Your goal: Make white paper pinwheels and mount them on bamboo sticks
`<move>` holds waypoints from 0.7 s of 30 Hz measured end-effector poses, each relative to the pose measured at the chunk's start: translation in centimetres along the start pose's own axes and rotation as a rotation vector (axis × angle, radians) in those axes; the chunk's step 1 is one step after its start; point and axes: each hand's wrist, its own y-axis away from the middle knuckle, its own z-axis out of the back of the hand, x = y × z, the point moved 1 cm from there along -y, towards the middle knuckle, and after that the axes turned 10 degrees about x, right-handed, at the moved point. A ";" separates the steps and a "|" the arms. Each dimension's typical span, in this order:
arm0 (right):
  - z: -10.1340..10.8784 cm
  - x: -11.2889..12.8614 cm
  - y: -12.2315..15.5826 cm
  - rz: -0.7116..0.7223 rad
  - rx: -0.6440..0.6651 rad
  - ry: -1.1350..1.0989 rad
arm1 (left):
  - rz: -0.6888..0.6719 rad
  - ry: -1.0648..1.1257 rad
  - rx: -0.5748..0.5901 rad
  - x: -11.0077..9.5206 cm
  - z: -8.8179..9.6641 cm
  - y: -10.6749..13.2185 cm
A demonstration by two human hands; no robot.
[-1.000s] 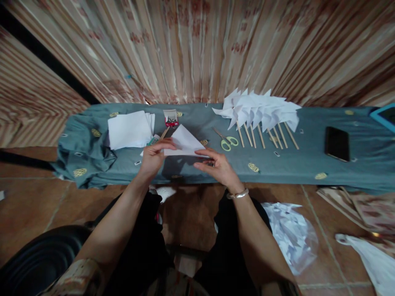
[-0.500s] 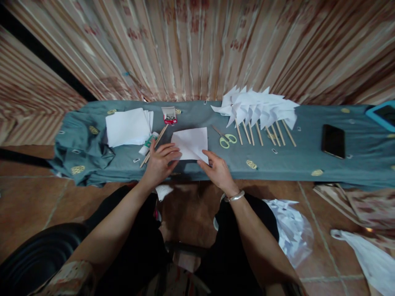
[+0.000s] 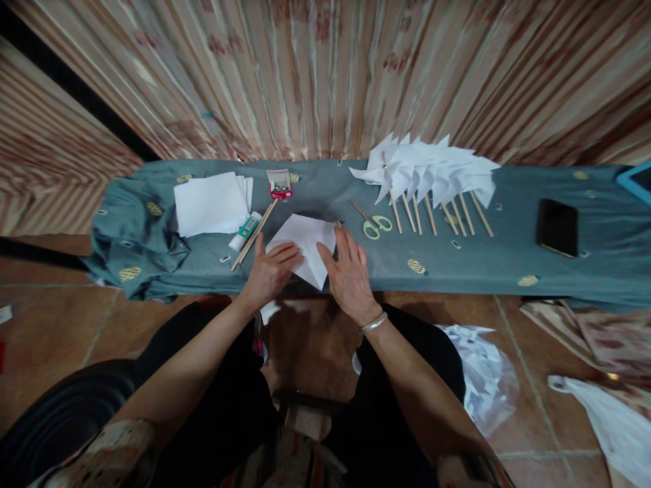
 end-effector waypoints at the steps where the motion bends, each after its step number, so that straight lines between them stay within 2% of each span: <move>1: 0.1 0.0 -0.1 0.014 -0.006 0.032 | -0.017 0.011 0.001 0.0 -0.1 0.1; 5: 0.3 -0.4 0.1 0.084 0.039 0.076 | -0.055 0.035 0.011 0.0 -0.4 0.8; 11: -0.6 -1.6 1.3 0.221 0.123 0.021 | -0.103 0.056 0.044 0.4 -0.5 2.0; 17: -0.8 -2.8 2.3 0.199 0.167 -0.118 | -0.060 0.077 0.038 1.7 -1.0 2.6; 21: -0.3 -3.5 1.7 0.166 0.144 -0.333 | -0.036 0.159 0.041 2.1 -0.8 2.5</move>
